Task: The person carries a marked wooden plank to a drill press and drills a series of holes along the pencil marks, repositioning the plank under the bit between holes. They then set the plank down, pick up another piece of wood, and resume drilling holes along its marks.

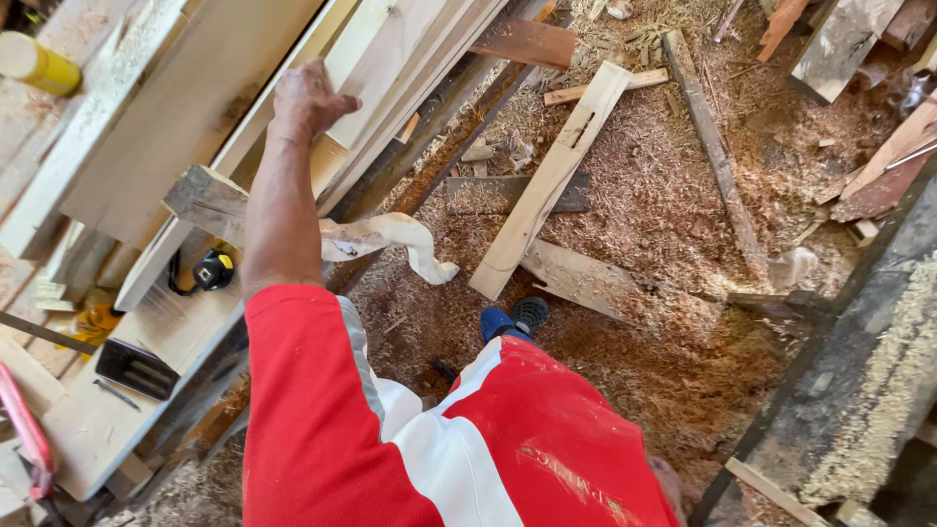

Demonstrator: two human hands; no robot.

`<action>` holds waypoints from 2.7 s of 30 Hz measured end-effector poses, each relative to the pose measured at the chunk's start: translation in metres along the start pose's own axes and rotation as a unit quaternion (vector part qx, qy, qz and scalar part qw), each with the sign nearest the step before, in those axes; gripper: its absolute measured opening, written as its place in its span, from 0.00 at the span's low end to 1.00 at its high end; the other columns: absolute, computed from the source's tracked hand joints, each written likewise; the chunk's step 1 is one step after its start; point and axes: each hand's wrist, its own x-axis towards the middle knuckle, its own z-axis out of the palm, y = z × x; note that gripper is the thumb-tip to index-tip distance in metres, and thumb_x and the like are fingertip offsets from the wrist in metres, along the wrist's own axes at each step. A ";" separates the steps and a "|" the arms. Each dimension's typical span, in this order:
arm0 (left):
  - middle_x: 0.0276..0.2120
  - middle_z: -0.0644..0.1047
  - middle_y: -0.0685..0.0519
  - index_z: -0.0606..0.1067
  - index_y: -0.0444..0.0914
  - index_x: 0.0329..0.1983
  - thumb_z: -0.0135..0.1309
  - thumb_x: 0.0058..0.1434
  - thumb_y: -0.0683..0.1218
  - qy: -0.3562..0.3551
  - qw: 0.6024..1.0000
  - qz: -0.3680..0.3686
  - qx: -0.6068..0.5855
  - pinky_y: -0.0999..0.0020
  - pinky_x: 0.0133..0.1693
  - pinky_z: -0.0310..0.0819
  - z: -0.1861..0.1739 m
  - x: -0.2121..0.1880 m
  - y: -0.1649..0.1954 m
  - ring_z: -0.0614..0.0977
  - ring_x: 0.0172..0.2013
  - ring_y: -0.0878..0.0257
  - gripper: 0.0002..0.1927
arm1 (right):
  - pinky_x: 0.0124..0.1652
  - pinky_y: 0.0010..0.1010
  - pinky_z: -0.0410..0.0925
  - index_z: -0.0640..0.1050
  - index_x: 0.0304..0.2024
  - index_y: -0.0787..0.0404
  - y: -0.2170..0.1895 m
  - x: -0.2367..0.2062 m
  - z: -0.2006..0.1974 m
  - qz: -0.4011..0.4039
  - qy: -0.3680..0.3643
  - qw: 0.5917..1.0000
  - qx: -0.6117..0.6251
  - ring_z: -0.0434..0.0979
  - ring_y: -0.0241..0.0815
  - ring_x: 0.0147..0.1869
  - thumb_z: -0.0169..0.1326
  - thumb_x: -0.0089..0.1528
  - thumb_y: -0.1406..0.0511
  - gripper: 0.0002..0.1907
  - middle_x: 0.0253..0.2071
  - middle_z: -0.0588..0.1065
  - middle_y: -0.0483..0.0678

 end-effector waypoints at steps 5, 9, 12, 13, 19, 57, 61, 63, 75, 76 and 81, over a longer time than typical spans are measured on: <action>0.47 0.80 0.37 0.76 0.30 0.48 0.71 0.51 0.59 -0.049 0.993 0.015 -0.107 0.55 0.53 0.76 0.011 -0.025 0.008 0.82 0.50 0.46 0.33 | 0.31 0.29 0.64 0.74 0.41 0.64 -0.032 0.008 0.019 -0.077 -0.026 0.994 0.075 0.68 0.35 0.31 0.59 0.67 0.54 0.19 0.31 0.70 0.42; 0.52 0.79 0.42 0.67 0.37 0.62 0.70 0.45 0.53 -0.142 0.873 -0.010 -0.466 0.56 0.48 0.83 0.060 -0.081 0.012 0.82 0.53 0.48 0.42 | 0.50 0.38 0.71 0.71 0.63 0.64 -0.112 0.010 0.047 -0.158 -0.023 0.977 -0.144 0.75 0.50 0.57 0.56 0.63 0.48 0.34 0.60 0.72 0.57; 0.58 0.78 0.35 0.62 0.28 0.70 0.72 0.52 0.51 -0.220 0.751 -0.056 -0.619 0.51 0.58 0.80 0.108 -0.136 0.013 0.81 0.60 0.45 0.47 | 0.57 0.49 0.73 0.63 0.71 0.62 -0.185 0.006 0.096 -0.171 -0.131 0.967 -0.134 0.76 0.60 0.64 0.57 0.52 0.42 0.51 0.67 0.68 0.60; 0.58 0.77 0.35 0.62 0.28 0.70 0.71 0.52 0.51 -0.210 0.738 -0.090 -0.635 0.50 0.59 0.78 0.123 -0.155 0.014 0.80 0.58 0.45 0.48 | 0.59 0.47 0.72 0.62 0.72 0.65 -0.207 0.003 0.115 -0.223 -0.201 0.946 -0.119 0.72 0.57 0.69 0.59 0.52 0.42 0.54 0.69 0.67 0.62; 0.57 0.76 0.39 0.61 0.31 0.70 0.69 0.50 0.54 -0.240 0.686 -0.099 -0.680 0.50 0.57 0.75 0.177 -0.247 0.046 0.79 0.56 0.48 0.49 | 0.53 0.51 0.73 0.55 0.73 0.60 -0.299 -0.012 0.235 -0.139 -0.370 0.911 0.120 0.71 0.55 0.63 0.67 0.50 0.49 0.56 0.68 0.67 0.61; 0.67 0.69 0.42 0.55 0.38 0.76 0.41 0.67 0.70 -0.423 0.224 0.079 -0.874 0.46 0.66 0.67 0.215 -0.220 0.347 0.72 0.65 0.52 0.45 | 0.76 0.56 0.46 0.60 0.75 0.65 -0.192 -0.141 0.019 -0.480 0.344 0.658 -0.467 0.51 0.67 0.81 0.67 0.56 0.52 0.52 0.77 0.54 0.69; 0.66 0.70 0.42 0.57 0.37 0.76 0.42 0.68 0.69 -0.461 0.194 0.091 -0.861 0.45 0.67 0.66 0.209 -0.216 0.342 0.72 0.65 0.52 0.43 | 0.76 0.58 0.39 0.52 0.76 0.65 -0.163 -0.144 0.009 -0.499 0.320 0.710 -0.381 0.41 0.66 0.82 0.65 0.46 0.39 0.67 0.78 0.48 0.67; 0.66 0.70 0.43 0.57 0.37 0.76 0.42 0.69 0.68 -0.484 0.173 0.106 -0.851 0.45 0.67 0.66 0.208 -0.212 0.341 0.73 0.65 0.52 0.42 | 0.77 0.56 0.42 0.51 0.77 0.65 -0.154 -0.141 0.005 -0.525 0.305 0.724 -0.328 0.45 0.65 0.82 0.62 0.48 0.35 0.68 0.77 0.51 0.66; 0.64 0.74 0.43 0.61 0.35 0.75 0.45 0.73 0.64 -0.648 0.098 0.192 -0.731 0.44 0.70 0.64 0.187 -0.214 0.392 0.74 0.64 0.52 0.38 | 0.53 0.44 0.72 0.65 0.69 0.66 -0.232 -0.114 -0.021 -0.423 -0.039 0.899 -0.104 0.76 0.54 0.58 0.57 0.57 0.39 0.50 0.55 0.75 0.61; 0.64 0.74 0.43 0.62 0.34 0.75 0.45 0.73 0.64 -0.656 0.104 0.204 -0.720 0.44 0.70 0.64 0.183 -0.217 0.401 0.74 0.64 0.52 0.37 | 0.53 0.43 0.72 0.65 0.68 0.65 -0.237 -0.112 -0.017 -0.458 -0.073 0.884 -0.054 0.75 0.52 0.58 0.59 0.59 0.40 0.48 0.55 0.74 0.59; 0.66 0.73 0.44 0.61 0.34 0.74 0.46 0.71 0.63 -0.668 0.177 0.241 -0.681 0.46 0.68 0.66 0.157 -0.229 0.438 0.73 0.65 0.52 0.38 | 0.32 0.30 0.63 0.73 0.59 0.57 -0.241 -0.111 -0.010 -0.486 -0.028 0.873 0.007 0.64 0.33 0.33 0.58 0.59 0.42 0.36 0.31 0.68 0.42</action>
